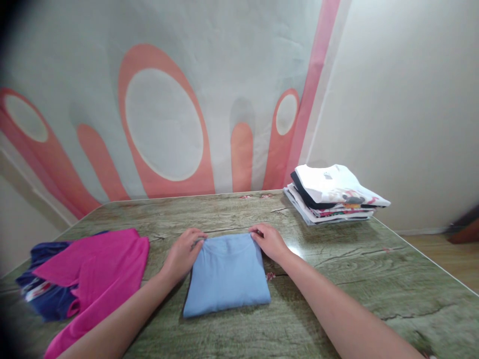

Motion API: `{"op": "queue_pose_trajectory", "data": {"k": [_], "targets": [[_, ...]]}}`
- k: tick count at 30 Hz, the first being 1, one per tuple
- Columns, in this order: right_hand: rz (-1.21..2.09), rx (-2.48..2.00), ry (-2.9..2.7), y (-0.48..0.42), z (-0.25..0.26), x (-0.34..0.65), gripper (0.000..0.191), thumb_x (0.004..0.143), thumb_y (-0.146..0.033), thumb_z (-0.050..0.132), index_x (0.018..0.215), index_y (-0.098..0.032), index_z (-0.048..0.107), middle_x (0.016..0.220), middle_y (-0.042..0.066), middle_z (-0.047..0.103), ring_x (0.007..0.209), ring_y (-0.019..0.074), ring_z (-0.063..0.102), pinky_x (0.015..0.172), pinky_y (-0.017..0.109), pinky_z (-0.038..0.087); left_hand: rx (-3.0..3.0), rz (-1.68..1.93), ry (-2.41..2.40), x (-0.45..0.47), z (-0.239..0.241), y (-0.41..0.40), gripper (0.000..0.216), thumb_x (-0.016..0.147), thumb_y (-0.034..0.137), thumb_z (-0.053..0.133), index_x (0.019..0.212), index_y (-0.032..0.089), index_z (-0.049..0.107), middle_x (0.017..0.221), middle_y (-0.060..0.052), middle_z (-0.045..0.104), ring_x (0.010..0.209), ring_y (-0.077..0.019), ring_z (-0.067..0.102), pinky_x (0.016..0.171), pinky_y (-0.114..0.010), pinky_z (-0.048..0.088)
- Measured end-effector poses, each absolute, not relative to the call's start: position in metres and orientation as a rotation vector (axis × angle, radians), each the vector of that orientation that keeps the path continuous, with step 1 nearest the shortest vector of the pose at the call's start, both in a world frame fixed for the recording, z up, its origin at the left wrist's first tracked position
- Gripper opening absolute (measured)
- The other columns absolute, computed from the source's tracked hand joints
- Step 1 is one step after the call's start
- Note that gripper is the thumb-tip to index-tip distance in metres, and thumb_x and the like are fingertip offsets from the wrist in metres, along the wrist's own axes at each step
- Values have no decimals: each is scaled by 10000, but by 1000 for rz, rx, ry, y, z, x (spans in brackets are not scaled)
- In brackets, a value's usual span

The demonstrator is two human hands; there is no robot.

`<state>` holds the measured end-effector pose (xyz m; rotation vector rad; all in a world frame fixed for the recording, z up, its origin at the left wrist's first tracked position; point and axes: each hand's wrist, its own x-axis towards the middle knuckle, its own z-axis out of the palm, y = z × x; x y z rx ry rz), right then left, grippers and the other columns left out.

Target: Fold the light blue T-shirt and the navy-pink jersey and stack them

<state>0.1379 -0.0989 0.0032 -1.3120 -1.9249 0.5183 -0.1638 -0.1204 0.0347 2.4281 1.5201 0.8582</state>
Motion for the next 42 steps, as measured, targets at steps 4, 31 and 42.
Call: {"op": "queue_pose_trajectory", "data": {"k": [4,31,42], "targets": [[228,-1180,-2061,-113,18,127,315,967,-279,408,1176,-204,632,1221,101,617,1187,224,512,1024,437,389,2671,619,1364,-141,39,-140,428,991,360,312,1332,194,509,1417,-94,482,1368,-235,352,1134,-463,264],[232,-1299,-2145,-116,18,123,353,975,-300,396,1270,-205,565,1274,94,602,1224,218,499,1037,418,366,2461,702,1596,-187,23,-96,468,966,418,312,1247,161,583,1258,-123,611,1188,-246,536,1051,-455,378],[553,-1451,-2122,-103,25,135,417,729,-313,702,1128,-196,672,1003,53,685,929,209,587,850,306,419,2396,642,1431,-189,27,-91,363,772,529,595,887,185,615,1088,-91,622,1049,-269,553,938,-393,412]]}}
